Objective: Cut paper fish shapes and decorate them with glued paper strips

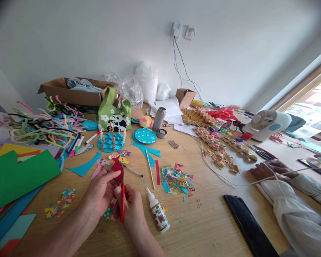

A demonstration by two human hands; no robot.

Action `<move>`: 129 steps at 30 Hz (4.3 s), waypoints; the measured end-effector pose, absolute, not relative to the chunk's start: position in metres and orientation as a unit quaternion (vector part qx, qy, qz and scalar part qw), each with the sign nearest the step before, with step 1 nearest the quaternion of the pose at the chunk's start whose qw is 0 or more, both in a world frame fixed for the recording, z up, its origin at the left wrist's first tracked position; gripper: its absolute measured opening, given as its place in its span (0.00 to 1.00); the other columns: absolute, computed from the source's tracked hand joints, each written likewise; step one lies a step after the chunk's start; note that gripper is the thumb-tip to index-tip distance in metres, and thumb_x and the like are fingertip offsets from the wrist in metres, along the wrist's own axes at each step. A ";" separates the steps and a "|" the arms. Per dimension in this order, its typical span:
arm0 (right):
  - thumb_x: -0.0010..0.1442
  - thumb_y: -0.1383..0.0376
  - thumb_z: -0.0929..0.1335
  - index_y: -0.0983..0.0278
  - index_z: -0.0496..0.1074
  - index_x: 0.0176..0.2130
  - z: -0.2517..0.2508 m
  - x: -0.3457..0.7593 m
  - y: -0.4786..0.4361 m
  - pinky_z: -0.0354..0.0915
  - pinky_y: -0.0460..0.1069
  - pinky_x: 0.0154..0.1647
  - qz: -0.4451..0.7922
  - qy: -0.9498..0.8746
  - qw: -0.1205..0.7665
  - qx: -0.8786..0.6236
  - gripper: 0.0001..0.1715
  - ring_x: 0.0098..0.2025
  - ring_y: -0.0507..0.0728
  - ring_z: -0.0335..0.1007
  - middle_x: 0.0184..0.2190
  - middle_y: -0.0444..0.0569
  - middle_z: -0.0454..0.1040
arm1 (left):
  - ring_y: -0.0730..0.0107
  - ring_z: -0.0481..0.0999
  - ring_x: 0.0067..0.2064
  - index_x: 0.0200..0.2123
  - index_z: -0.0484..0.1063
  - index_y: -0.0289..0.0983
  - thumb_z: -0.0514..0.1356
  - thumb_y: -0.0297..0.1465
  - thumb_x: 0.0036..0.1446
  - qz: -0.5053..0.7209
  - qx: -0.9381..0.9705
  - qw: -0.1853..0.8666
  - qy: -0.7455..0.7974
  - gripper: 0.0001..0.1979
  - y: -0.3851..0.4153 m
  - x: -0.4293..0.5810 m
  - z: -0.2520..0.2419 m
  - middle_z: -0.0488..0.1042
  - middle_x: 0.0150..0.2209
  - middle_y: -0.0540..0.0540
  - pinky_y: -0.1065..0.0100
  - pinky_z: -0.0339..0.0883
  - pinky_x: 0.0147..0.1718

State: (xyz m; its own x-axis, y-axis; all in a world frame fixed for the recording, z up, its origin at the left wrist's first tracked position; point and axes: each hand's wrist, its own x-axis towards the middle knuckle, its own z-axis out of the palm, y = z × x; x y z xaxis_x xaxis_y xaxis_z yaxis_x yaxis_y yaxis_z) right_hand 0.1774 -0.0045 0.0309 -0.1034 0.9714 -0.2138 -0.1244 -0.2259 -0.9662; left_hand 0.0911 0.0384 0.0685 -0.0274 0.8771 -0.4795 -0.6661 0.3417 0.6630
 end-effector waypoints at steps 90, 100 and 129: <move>0.51 0.33 0.62 0.66 0.71 0.32 0.051 0.184 -0.004 0.53 0.42 0.14 0.592 -0.463 0.423 -0.506 0.39 0.12 0.48 0.58 0.11 0.40 0.64 | 0.74 0.73 0.27 0.33 0.72 0.35 0.70 0.25 0.29 0.564 0.205 0.656 0.458 0.21 0.044 0.085 0.075 0.77 0.27 0.51 0.72 0.65 0.28; 0.52 0.35 0.63 0.67 0.70 0.31 0.042 0.186 -0.004 0.53 0.42 0.13 0.588 -0.460 0.429 -0.509 0.37 0.12 0.48 0.57 0.10 0.39 0.63 | 0.74 0.73 0.26 0.33 0.72 0.35 0.69 0.26 0.29 0.561 0.217 0.647 0.468 0.21 0.046 0.084 0.075 0.77 0.27 0.51 0.73 0.62 0.26; 0.45 0.33 0.65 0.65 0.67 0.26 0.045 0.184 -0.003 0.49 0.41 0.10 0.606 -0.425 0.435 -0.513 0.37 0.08 0.46 0.52 0.08 0.38 0.62 | 0.76 0.72 0.27 0.35 0.71 0.33 0.69 0.27 0.31 0.550 0.228 0.663 0.453 0.22 0.046 0.082 0.073 0.76 0.27 0.52 0.74 0.66 0.27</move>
